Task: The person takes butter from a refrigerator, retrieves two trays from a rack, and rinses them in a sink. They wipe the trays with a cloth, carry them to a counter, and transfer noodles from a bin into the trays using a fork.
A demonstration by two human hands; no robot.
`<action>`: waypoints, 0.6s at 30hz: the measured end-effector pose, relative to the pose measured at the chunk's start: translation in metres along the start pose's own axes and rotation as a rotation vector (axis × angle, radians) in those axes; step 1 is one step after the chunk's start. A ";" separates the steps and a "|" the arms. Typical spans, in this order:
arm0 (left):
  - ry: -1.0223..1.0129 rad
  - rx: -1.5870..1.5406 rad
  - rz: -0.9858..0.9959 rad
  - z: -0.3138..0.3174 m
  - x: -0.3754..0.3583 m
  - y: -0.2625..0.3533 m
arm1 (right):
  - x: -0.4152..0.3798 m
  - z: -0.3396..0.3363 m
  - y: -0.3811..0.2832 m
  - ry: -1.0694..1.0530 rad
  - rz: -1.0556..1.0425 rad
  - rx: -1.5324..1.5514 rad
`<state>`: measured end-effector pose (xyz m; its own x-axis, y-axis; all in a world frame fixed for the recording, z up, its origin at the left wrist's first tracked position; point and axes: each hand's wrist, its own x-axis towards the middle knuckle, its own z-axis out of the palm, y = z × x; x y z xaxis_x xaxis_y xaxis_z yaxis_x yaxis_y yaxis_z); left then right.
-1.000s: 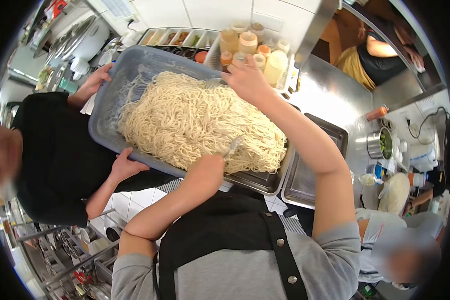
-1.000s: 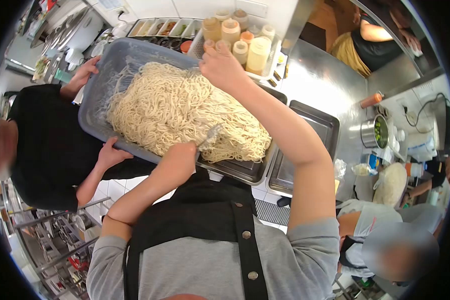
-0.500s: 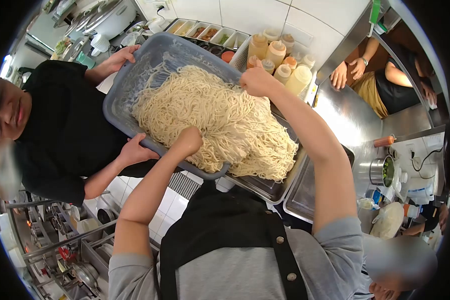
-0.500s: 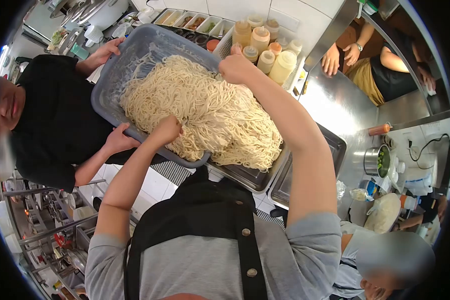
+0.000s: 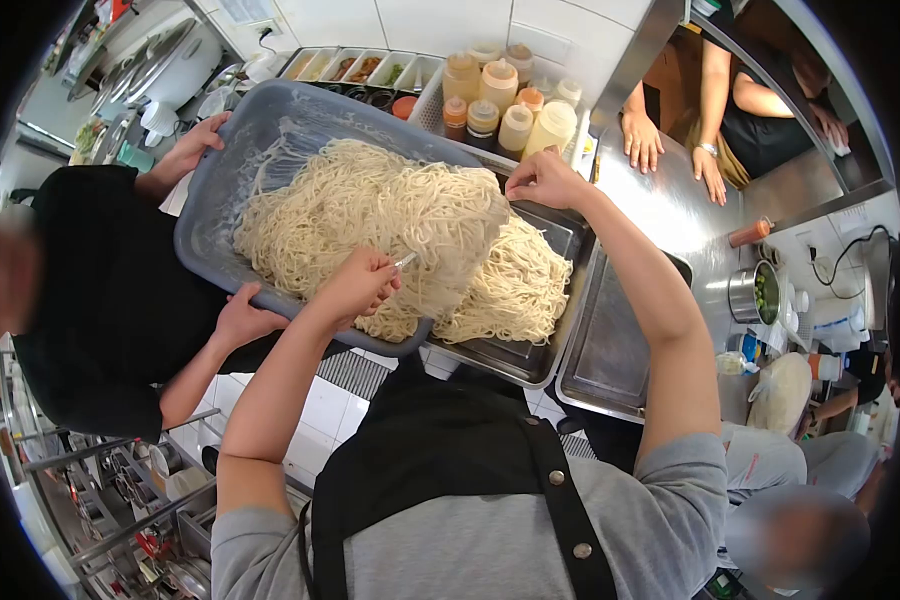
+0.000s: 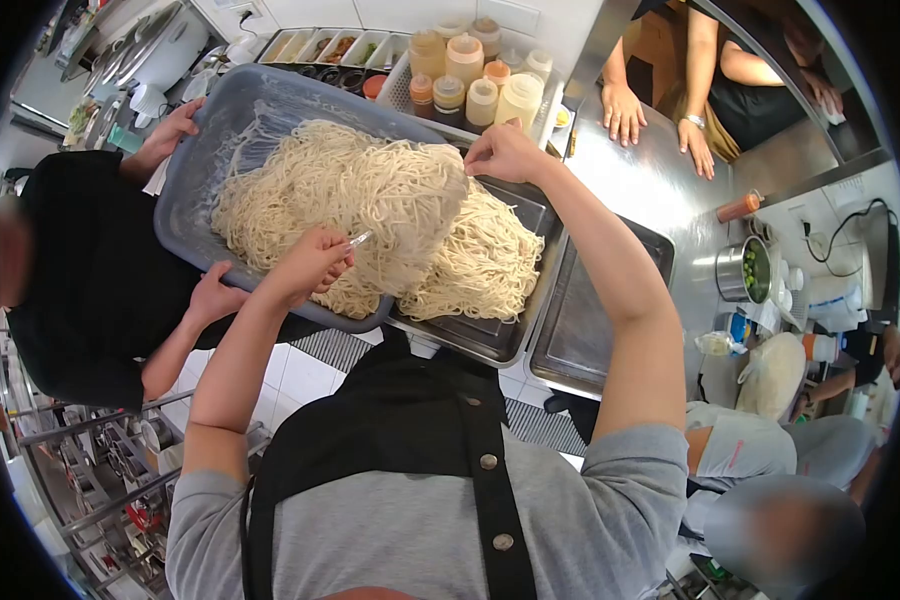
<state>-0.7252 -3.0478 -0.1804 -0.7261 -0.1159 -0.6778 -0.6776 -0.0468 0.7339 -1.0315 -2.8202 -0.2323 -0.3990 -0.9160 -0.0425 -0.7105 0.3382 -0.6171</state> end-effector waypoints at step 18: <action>-0.174 0.090 0.065 0.066 -0.029 0.056 | -0.108 -0.062 -0.017 0.078 0.088 0.026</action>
<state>-0.7502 -2.9812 -0.1223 -0.7728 0.0579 -0.6320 -0.6303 0.0454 0.7750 -1.0120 -2.7136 -0.1682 -0.5038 -0.8630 -0.0365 -0.6557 0.4096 -0.6343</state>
